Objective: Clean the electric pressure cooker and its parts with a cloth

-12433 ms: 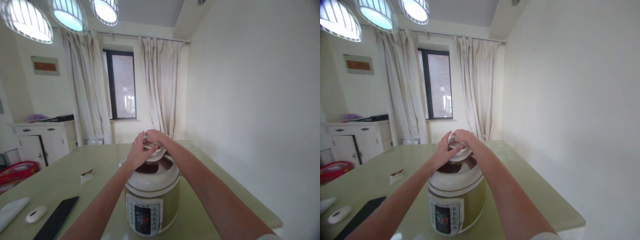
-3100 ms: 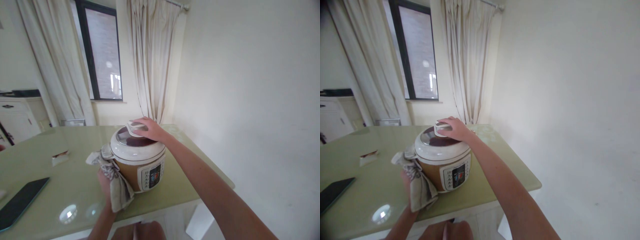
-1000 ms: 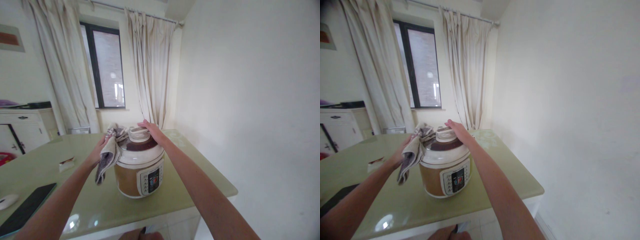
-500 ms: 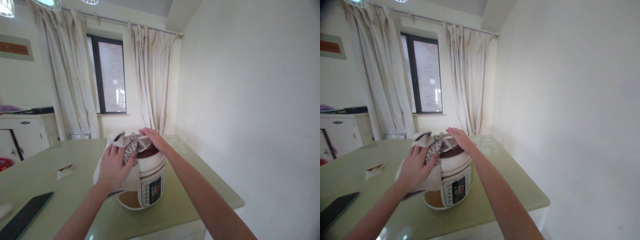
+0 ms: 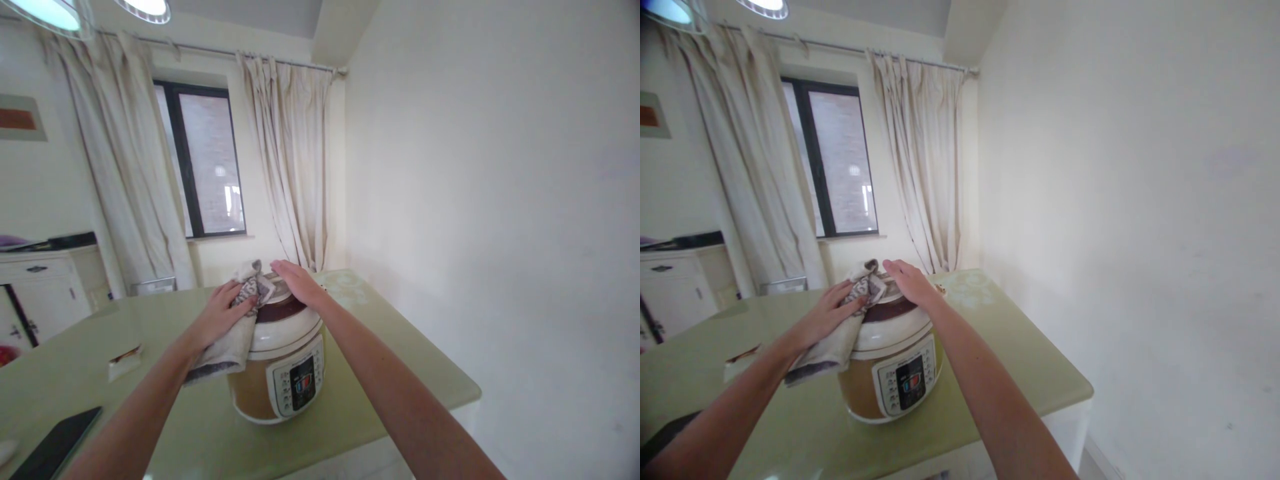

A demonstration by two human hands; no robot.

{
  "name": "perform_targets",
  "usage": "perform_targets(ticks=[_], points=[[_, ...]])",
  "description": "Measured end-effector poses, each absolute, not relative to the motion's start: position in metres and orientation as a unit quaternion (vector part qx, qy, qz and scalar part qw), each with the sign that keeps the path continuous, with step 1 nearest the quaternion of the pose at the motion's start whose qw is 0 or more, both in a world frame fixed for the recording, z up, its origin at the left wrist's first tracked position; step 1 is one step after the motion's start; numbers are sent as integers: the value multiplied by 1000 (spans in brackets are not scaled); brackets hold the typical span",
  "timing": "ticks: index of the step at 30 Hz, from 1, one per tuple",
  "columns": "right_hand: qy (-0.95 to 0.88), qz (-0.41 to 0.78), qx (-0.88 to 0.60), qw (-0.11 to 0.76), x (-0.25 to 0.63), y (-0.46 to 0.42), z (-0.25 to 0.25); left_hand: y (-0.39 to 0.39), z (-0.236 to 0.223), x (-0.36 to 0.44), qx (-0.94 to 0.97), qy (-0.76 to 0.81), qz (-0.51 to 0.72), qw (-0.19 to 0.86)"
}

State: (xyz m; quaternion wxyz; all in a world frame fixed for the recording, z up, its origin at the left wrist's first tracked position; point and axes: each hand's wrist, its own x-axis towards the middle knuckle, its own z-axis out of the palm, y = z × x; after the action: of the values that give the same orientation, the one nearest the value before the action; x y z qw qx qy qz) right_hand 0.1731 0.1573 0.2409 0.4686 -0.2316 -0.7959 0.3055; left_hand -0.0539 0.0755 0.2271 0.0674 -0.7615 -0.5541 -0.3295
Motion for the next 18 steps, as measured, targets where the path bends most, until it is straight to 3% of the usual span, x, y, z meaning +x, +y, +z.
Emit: perform_targets(ticks=[4, 10, 18], points=[[-791, 299, -268, 462, 170, 160, 238, 44, 214, -36, -775, -510, -357, 111], [-757, 306, -261, 514, 169, 173, 237, 17, 221, 16, -786, -509, -286, 206], [-632, 381, -263, 621, 177, 172, 240, 5, 248, 52, -819, -509, -217, 154]])
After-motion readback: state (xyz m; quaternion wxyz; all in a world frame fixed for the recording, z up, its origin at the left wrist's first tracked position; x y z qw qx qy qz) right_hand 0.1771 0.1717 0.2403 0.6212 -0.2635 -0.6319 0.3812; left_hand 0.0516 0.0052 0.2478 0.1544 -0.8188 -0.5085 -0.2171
